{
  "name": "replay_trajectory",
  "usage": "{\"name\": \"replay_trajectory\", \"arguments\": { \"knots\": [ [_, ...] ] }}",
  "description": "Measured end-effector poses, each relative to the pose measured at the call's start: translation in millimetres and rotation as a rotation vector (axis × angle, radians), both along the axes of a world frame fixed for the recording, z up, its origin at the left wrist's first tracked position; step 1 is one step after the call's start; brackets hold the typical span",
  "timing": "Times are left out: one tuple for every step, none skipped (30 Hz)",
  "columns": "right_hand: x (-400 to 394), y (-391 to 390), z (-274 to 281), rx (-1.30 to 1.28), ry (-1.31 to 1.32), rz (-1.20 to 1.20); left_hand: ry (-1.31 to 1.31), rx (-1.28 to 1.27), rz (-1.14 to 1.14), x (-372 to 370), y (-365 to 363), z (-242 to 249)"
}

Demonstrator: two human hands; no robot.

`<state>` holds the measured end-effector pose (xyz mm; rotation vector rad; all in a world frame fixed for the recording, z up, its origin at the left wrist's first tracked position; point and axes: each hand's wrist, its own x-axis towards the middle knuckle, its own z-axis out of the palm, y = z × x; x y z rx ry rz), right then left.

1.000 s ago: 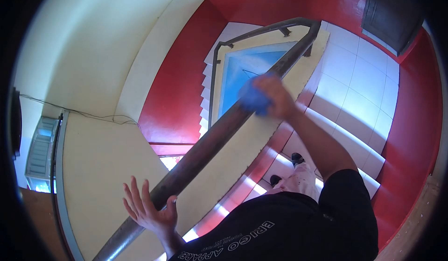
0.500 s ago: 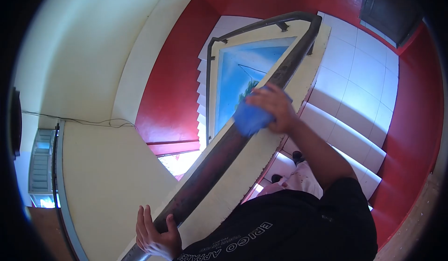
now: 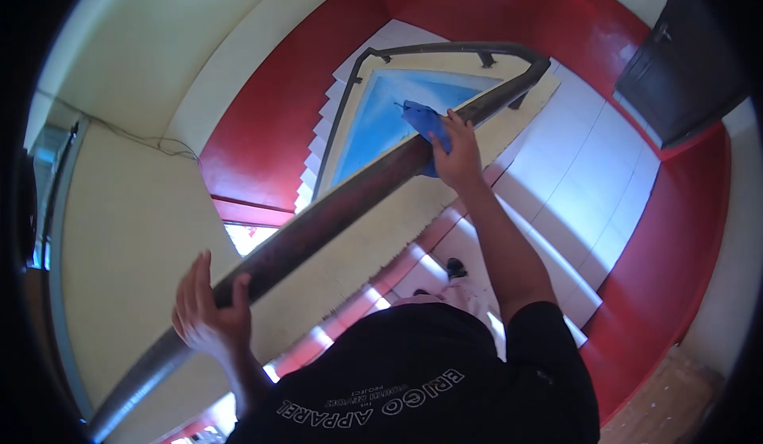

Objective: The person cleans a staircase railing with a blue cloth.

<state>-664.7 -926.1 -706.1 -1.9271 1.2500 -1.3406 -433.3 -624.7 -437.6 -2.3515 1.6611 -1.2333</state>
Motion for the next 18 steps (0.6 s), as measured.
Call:
{"name": "replay_trajectory", "arguments": {
  "knots": [
    [-0.7, 11.5, 13.1, -0.045, 0.058, 0.047, 0.077, -0.014, -0.065, -1.4, 2.0, 4.6],
    [3.0, 31.7, 28.4, -0.089, 0.116, 0.096, 0.303, -0.023, -0.288, -8.6, -2.1, 11.6],
    [5.6, 47.9, 42.7, -0.140, 0.180, 0.147, 0.526, -0.051, -0.515, -17.5, -11.7, 20.1],
    [8.5, 60.1, 50.7, -0.134, 0.164, 0.160, 0.926, 0.075, -0.772, -37.9, -26.7, 26.8],
    [12.9, 68.5, 51.3, -0.134, 0.147, 0.180, 1.015, 0.212, -1.011, -67.8, -41.7, 26.7],
    [18.0, 73.2, 49.8, -0.132, 0.124, 0.206, 1.000, 0.280, -1.295, -113.0, -43.5, 27.3],
    [18.8, 72.1, 46.3, -0.160, 0.114, 0.220, 1.001, 0.406, -1.603, -158.5, -45.4, 28.2],
    [18.3, 66.6, 40.5, -0.182, 0.094, 0.235, 0.994, 0.584, -1.873, -203.6, -47.4, 30.9],
    [19.0, 62.2, 36.9, -0.200, 0.065, 0.244, 0.989, 0.679, -2.005, -230.3, -45.5, 34.4],
    [20.4, 60.8, 35.5, -0.194, 0.066, 0.248, 0.987, 0.703, -2.051, -251.2, -38.6, 30.7],
    [21.0, 60.3, 36.2, -0.190, 0.062, 0.241, 0.994, 0.735, -2.066, -271.2, -36.5, 28.3],
    [21.1, 64.5, 42.1, -0.158, 0.069, 0.235, 1.009, 0.753, -2.063, -285.8, -36.4, 25.0],
    [23.8, 61.3, 43.9, -0.170, 0.070, 0.247, 1.029, 0.762, -2.051, -297.6, -37.9, 21.3],
    [23.3, 60.7, 43.6, -0.174, 0.076, 0.251, 1.052, 0.769, -2.035, -307.6, -36.7, 17.5],
    [18.8, 65.0, 42.8, -0.171, 0.086, 0.256, 1.072, 0.766, -2.028, -314.2, -37.3, 15.6],
    [16.3, 64.0, 44.0, -0.166, 0.091, 0.263, 1.078, 0.770, -2.018, -318.8, -38.6, 13.5],
    [16.9, 63.5, 45.6, -0.161, 0.090, 0.270, 1.083, 0.777, -2.009, -323.2, -38.8, 12.1],
    [16.7, 67.2, 45.9, -0.149, 0.091, 0.276, 1.094, 0.786, -2.001, -326.8, -37.7, 10.5]
  ]
}}
